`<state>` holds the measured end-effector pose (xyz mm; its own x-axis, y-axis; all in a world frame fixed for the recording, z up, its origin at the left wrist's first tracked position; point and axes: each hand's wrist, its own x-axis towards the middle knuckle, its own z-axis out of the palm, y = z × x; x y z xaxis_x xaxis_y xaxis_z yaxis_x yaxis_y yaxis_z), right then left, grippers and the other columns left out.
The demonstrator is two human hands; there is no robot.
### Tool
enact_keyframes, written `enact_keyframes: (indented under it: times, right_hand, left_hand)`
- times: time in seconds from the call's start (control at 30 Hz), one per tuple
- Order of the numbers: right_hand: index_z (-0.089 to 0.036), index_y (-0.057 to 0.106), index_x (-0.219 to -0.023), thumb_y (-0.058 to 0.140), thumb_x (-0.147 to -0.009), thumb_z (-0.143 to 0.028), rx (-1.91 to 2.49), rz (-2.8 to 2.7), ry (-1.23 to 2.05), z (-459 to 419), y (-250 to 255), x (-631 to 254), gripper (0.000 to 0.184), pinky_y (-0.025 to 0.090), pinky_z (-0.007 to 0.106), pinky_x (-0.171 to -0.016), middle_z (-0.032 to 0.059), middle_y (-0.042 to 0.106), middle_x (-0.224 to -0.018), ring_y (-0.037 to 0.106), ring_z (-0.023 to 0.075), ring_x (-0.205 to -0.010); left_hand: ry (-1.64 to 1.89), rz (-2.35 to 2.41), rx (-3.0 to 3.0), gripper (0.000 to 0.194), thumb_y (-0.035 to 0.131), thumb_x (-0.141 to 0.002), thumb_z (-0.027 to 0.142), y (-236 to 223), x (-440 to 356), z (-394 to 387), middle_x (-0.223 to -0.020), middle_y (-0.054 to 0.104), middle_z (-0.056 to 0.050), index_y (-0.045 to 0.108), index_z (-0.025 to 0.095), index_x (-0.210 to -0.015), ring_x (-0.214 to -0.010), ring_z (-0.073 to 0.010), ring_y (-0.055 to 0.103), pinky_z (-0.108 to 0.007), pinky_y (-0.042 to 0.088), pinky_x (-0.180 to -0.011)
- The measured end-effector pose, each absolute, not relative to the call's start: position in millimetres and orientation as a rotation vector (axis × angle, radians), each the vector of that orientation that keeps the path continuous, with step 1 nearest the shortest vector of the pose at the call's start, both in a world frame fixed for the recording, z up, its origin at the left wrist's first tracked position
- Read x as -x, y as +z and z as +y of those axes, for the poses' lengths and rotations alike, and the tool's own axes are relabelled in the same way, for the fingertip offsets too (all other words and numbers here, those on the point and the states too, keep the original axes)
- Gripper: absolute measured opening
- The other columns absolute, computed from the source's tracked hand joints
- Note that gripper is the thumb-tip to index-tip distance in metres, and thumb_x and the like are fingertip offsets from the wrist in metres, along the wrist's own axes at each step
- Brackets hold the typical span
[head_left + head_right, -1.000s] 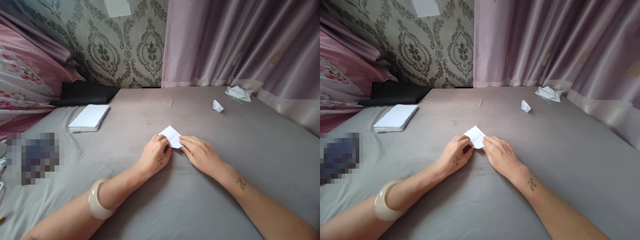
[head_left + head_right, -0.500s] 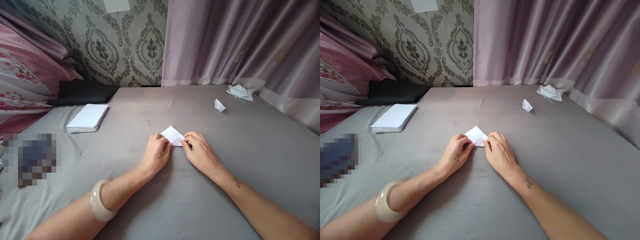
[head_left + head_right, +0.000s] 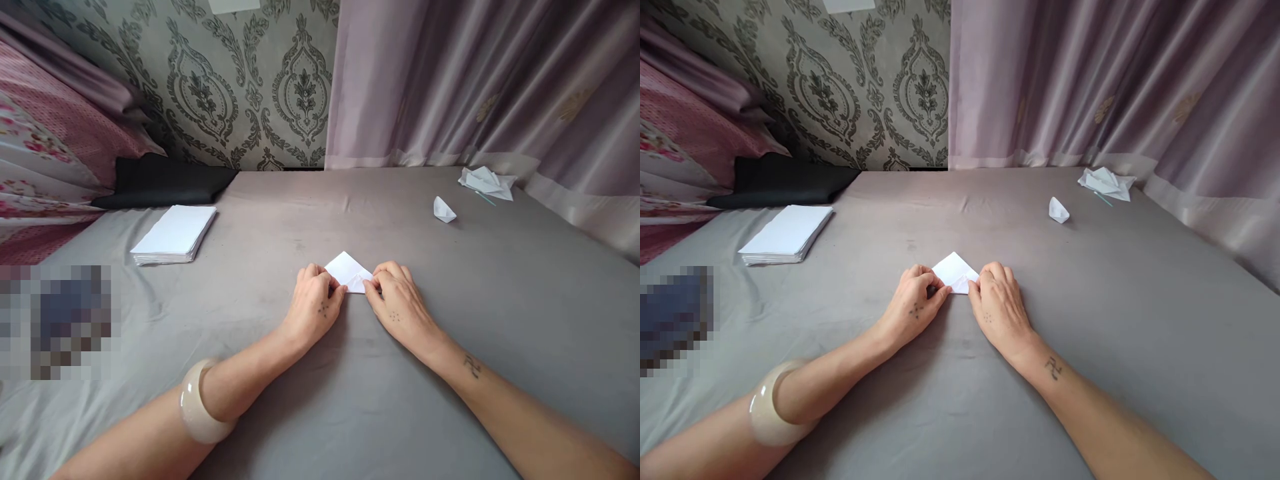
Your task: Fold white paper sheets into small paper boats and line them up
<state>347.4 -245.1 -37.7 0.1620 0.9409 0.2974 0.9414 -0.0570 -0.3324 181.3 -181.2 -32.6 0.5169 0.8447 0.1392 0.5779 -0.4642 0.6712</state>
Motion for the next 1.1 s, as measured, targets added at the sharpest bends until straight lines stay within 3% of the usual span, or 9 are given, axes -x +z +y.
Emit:
enact_keyframes:
  times: [1.1]
  right_hand:
    - [-0.022, 0.047, -0.066, 0.05, -0.088, -0.026, 2.033, -1.726, 0.097, -242.1, -31.2, -346.7, 0.023, 0.046, 0.037, -0.078, 0.0079, 0.058, -0.089, 0.052, 0.0229, -0.086]
  left_hand:
    - [0.535, 1.177, -2.15, 0.016, 0.056, -0.082, 0.029, -29.9, -184.9, -174.2, -0.095, 0.054, -0.008, 0.058, 0.018, -0.07, -0.099, -0.025, 0.048, -0.04, 0.047, -0.084]
